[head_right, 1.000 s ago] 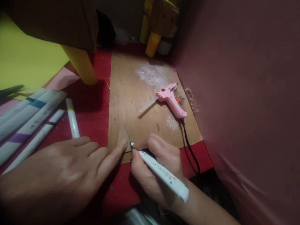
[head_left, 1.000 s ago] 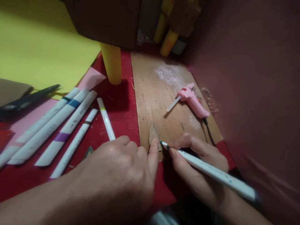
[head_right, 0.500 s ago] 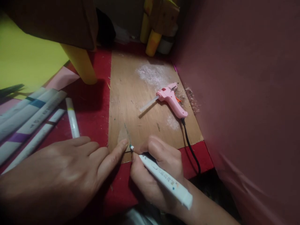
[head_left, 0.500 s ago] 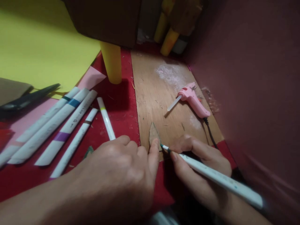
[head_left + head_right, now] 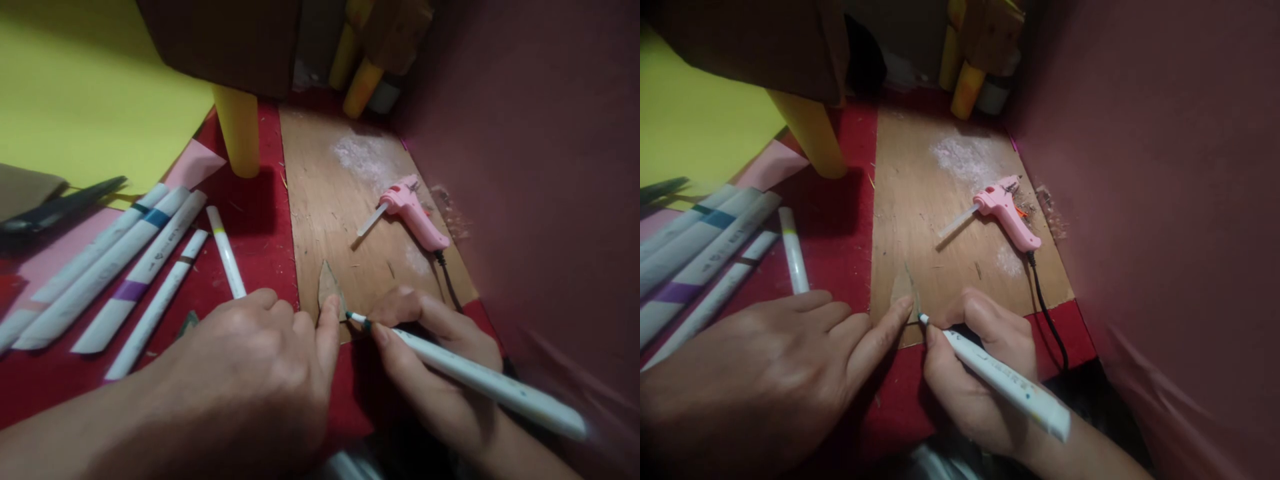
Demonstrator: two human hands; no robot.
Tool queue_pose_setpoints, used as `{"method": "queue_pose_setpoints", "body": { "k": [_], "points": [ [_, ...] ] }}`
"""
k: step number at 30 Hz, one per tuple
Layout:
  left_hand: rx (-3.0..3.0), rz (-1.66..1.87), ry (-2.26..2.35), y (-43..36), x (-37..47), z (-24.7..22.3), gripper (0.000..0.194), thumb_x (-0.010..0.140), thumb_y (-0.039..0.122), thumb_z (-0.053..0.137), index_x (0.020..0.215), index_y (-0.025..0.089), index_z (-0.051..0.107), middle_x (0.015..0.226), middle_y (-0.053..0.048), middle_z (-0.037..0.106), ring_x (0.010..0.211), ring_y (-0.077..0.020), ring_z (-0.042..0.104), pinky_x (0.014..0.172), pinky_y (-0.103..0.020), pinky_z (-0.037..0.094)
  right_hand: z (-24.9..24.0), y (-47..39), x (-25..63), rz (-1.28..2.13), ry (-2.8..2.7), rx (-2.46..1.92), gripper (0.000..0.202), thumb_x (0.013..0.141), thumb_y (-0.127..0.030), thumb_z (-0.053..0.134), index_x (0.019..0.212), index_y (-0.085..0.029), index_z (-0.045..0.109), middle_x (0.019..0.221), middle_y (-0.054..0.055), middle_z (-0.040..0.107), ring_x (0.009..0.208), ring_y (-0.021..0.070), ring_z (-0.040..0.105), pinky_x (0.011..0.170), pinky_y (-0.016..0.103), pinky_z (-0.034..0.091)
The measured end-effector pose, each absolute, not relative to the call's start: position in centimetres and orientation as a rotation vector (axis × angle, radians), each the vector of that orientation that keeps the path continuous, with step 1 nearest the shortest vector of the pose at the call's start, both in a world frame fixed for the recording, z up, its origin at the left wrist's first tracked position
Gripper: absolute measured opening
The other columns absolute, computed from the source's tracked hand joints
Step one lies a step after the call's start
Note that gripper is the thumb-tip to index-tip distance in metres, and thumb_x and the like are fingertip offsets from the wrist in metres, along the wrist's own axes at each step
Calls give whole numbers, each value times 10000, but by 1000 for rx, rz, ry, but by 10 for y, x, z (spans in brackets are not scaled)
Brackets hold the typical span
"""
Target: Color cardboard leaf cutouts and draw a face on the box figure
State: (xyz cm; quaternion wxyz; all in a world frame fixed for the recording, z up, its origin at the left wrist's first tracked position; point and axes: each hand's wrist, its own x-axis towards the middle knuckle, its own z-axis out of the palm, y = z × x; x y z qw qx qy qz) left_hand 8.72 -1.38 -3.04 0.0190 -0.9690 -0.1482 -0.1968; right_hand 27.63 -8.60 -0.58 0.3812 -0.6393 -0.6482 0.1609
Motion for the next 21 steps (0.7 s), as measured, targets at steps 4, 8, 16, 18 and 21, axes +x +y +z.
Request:
{"method": "queue_pose_setpoints", "body": {
  "k": [4, 8, 16, 18, 21],
  "points": [
    [-2922, -597, -294, -13, 91, -26, 425, 783, 61, 435, 1035, -2, 771, 545, -112, 641, 392, -250, 559, 382, -382, 478, -8, -85, 276, 389, -1719, -1601, 169, 857, -106, 593, 725, -211, 602, 600, -26, 625, 493, 92, 582, 482, 196, 454],
    [-2923, -571, -307, -12, 92, -24, 425, 756, 57, 455, 1031, -14, 772, 532, -109, 633, 390, -262, 573, 371, -391, 487, -9, -88, 278, 432, -1734, -1588, 191, 857, -105, 564, 696, -208, 570, 586, -25, 605, 482, 90, 556, 472, 203, 442],
    [-2914, -560, -292, -11, 93, -26, 445, 751, 42, 434, 1036, -10, 772, 531, -112, 635, 385, -259, 570, 358, -380, 472, -9, -89, 278, 388, -1612, -1634, 159, 855, -142, 605, 715, -213, 581, 605, -25, 645, 535, 106, 626, 513, 194, 489],
    [-2913, -562, -317, -12, 93, -27, 447, 762, 41, 425, 1042, -4, 771, 550, -119, 648, 395, -262, 576, 370, -388, 484, -8, -87, 277, 378, -1661, -1635, 153, 853, -129, 610, 720, -205, 602, 597, -24, 643, 510, 95, 606, 500, 186, 478],
    [-2917, -550, -322, -13, 93, -27, 429, 777, 47, 433, 1037, 1, 771, 544, -111, 642, 400, -260, 574, 382, -391, 489, -7, -86, 277, 423, -1715, -1613, 171, 853, -119, 586, 703, -199, 603, 586, -22, 624, 486, 90, 573, 479, 191, 463]
  ]
}}
